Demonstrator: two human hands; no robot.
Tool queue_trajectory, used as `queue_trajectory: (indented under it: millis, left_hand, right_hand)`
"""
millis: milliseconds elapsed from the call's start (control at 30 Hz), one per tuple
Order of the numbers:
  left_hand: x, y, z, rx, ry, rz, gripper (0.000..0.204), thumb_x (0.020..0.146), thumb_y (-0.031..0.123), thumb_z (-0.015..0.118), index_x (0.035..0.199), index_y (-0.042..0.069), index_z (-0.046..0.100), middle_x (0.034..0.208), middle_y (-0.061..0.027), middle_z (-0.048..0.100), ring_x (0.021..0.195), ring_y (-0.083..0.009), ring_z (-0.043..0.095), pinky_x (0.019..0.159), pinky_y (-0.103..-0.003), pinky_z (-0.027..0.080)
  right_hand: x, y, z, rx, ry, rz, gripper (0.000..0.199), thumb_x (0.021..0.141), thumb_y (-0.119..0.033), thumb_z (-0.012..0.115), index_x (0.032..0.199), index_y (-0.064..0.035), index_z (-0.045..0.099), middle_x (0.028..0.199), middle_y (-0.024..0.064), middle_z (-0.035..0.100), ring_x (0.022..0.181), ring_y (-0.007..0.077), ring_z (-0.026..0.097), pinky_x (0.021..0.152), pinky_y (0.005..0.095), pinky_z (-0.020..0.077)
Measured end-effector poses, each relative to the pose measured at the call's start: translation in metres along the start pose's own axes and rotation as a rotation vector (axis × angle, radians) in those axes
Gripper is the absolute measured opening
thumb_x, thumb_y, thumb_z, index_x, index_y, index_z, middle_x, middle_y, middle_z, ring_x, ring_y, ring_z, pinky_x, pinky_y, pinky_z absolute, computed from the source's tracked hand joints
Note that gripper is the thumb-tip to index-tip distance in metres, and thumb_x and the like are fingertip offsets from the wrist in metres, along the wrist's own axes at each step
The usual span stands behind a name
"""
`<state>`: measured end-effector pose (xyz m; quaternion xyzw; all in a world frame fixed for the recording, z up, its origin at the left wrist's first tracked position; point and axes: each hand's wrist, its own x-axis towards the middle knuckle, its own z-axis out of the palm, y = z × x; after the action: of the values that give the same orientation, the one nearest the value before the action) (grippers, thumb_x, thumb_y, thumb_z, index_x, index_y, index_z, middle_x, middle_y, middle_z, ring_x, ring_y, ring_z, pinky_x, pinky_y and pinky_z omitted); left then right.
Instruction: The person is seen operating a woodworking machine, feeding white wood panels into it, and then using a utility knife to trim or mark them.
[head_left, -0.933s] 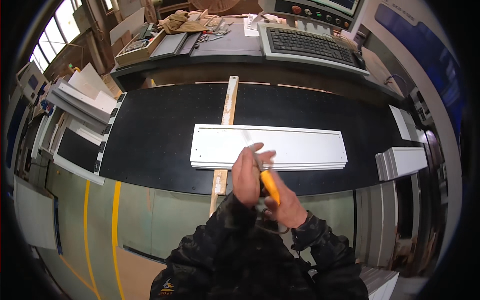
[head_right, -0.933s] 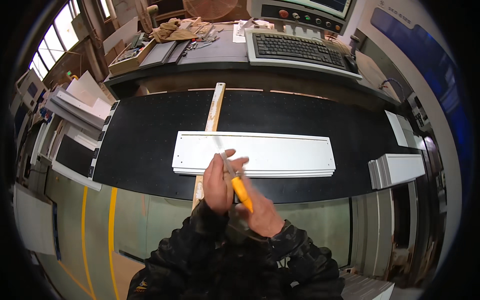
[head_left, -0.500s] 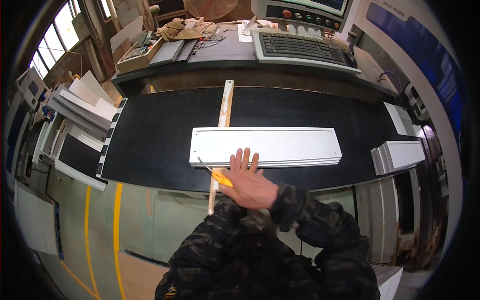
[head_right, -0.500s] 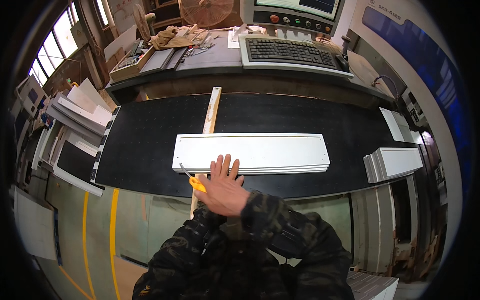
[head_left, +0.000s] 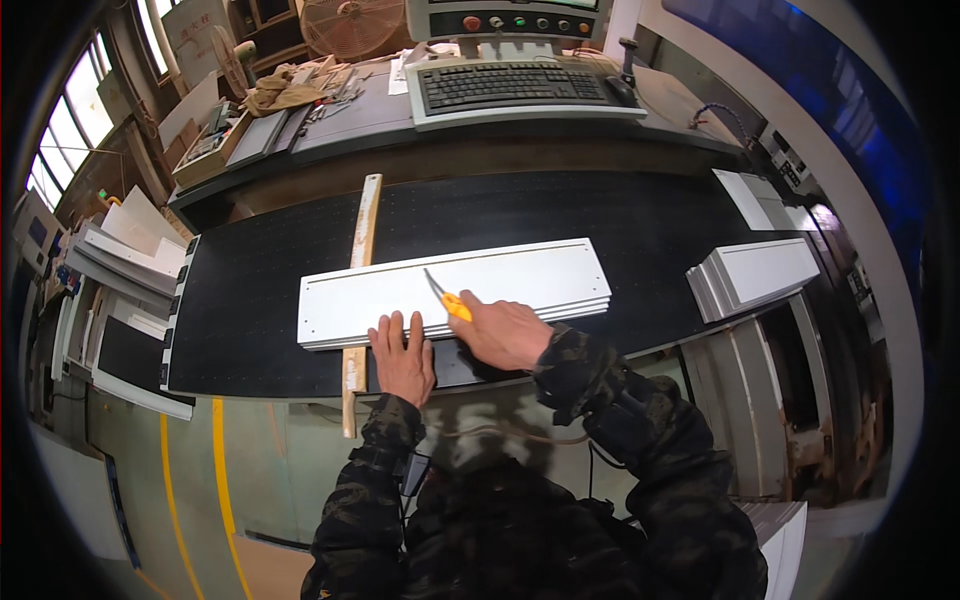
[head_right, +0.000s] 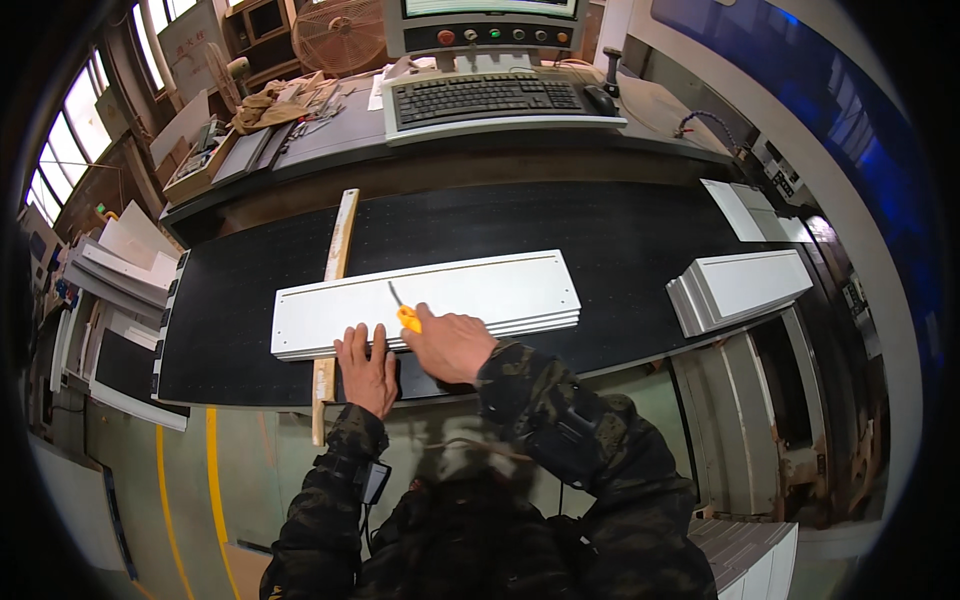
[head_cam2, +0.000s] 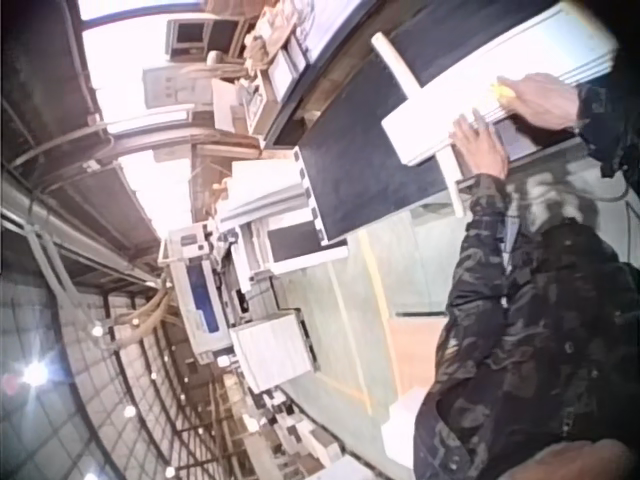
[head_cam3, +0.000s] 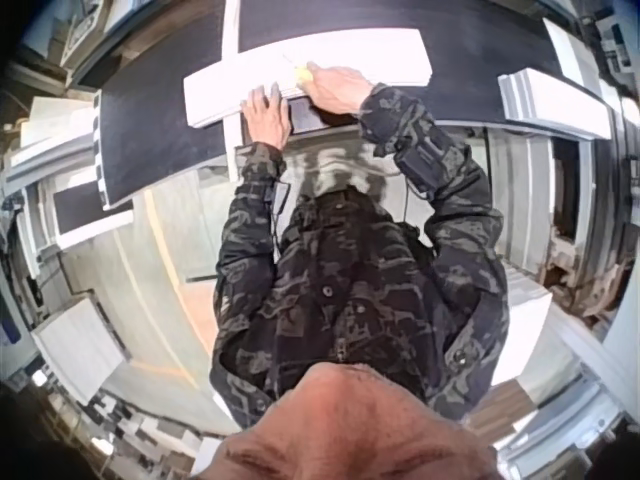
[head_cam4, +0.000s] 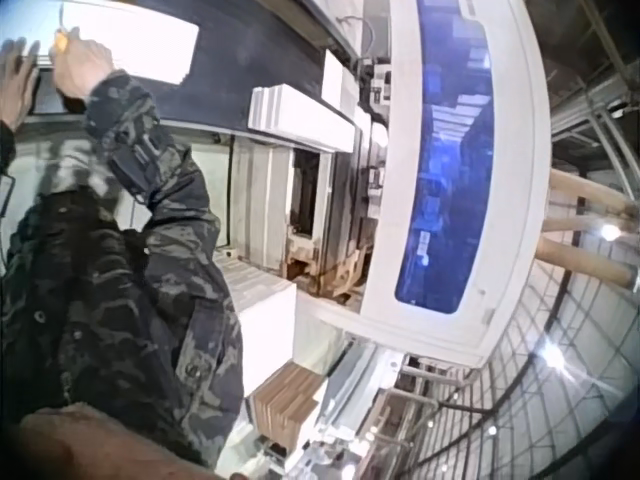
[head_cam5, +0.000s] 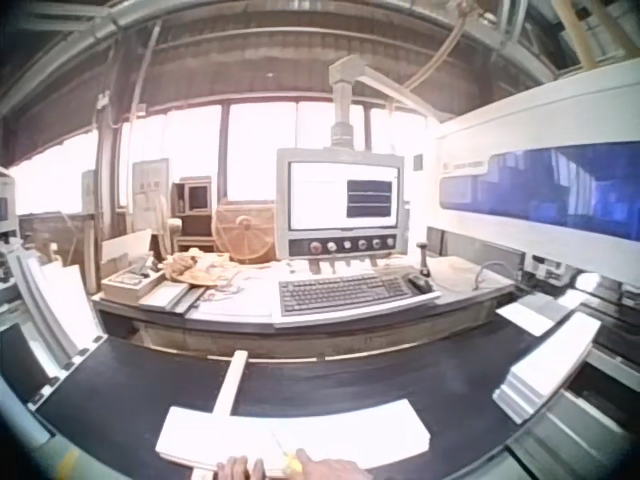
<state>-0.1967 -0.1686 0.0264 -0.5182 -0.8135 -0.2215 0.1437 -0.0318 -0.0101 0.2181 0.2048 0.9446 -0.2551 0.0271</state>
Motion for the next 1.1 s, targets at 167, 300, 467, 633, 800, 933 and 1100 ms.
queue_trajectory:
  millis: [167,300,467,633,800,933,1100]
  left_hand:
    - [-0.007,-0.007,0.007,-0.002,0.019,0.056,0.061,0.11,0.018,0.068,0.169,0.017,0.054,0.169,-0.0311,0.041,0.162,-0.0563,0.031,0.135,-0.073,0.019]
    - [-0.008,-0.004,0.01,-0.02,0.003,0.079,0.059,0.109,0.016,0.068,0.167,0.016,0.055,0.171,-0.0318,0.038,0.163,-0.0564,0.028,0.135,-0.075,0.017]
    - [-0.006,0.0,0.01,-0.046,0.046,0.087,0.058,0.107,0.008,0.069,0.164,0.012,0.058,0.169,-0.0318,0.038,0.164,-0.0553,0.026,0.136,-0.074,0.017]
    - [-0.008,-0.007,0.011,-0.057,0.02,0.073,0.057,0.108,0.009,0.067,0.164,0.012,0.059,0.171,-0.0329,0.036,0.165,-0.0552,0.024,0.136,-0.074,0.016]
    - [-0.006,-0.006,0.011,-0.056,0.015,0.078,0.058,0.108,0.008,0.067,0.165,0.012,0.058,0.172,-0.033,0.034,0.166,-0.0552,0.023,0.136,-0.075,0.016]
    - [-0.007,-0.009,0.012,-0.057,0.015,0.084,0.059,0.107,0.007,0.067,0.165,0.011,0.058,0.172,-0.0327,0.034,0.165,-0.0555,0.023,0.136,-0.075,0.016]
    - [-0.008,-0.011,0.012,-0.044,0.005,0.075,0.061,0.106,0.007,0.068,0.166,0.012,0.057,0.172,-0.0322,0.034,0.165,-0.0555,0.023,0.136,-0.075,0.016]
  right_hand:
    - [-0.052,0.056,-0.024,-0.013,0.054,0.141,0.052,0.119,-0.038,0.046,0.143,0.0082,0.054,0.098,0.033,0.077,0.092,0.053,0.077,0.087,0.063,0.0593]
    - [-0.082,0.118,-0.034,0.022,0.205,0.333,0.059,0.118,-0.045,0.044,0.146,0.0058,0.056,0.108,0.037,0.077,0.105,0.058,0.074,0.097,0.0629,0.0576]
    - [-0.1,0.165,-0.065,0.147,0.294,0.539,0.061,0.117,-0.046,0.046,0.138,0.0085,0.063,0.114,0.0345,0.077,0.109,0.0539,0.075,0.101,0.0578,0.0578]
    - [-0.123,0.132,-0.082,0.317,0.227,0.609,0.062,0.118,-0.051,0.045,0.134,0.0052,0.065,0.086,0.0188,0.073,0.079,0.0308,0.077,0.08,0.0463,0.0606]
    - [-0.164,0.123,-0.069,0.313,0.159,0.55,0.061,0.118,-0.052,0.047,0.135,0.0034,0.065,0.079,0.0123,0.069,0.07,0.0241,0.071,0.072,0.0422,0.0569]
    - [-0.18,0.111,-0.069,0.31,0.131,0.643,0.061,0.119,-0.052,0.047,0.14,0.0022,0.063,0.079,0.0105,0.069,0.07,0.0218,0.07,0.071,0.0407,0.0563]
    - [-0.177,0.1,-0.051,0.438,0.115,0.648,0.057,0.12,-0.053,0.049,0.136,0.0,0.065,0.08,0.0073,0.069,0.07,0.0159,0.068,0.067,0.0361,0.0565]
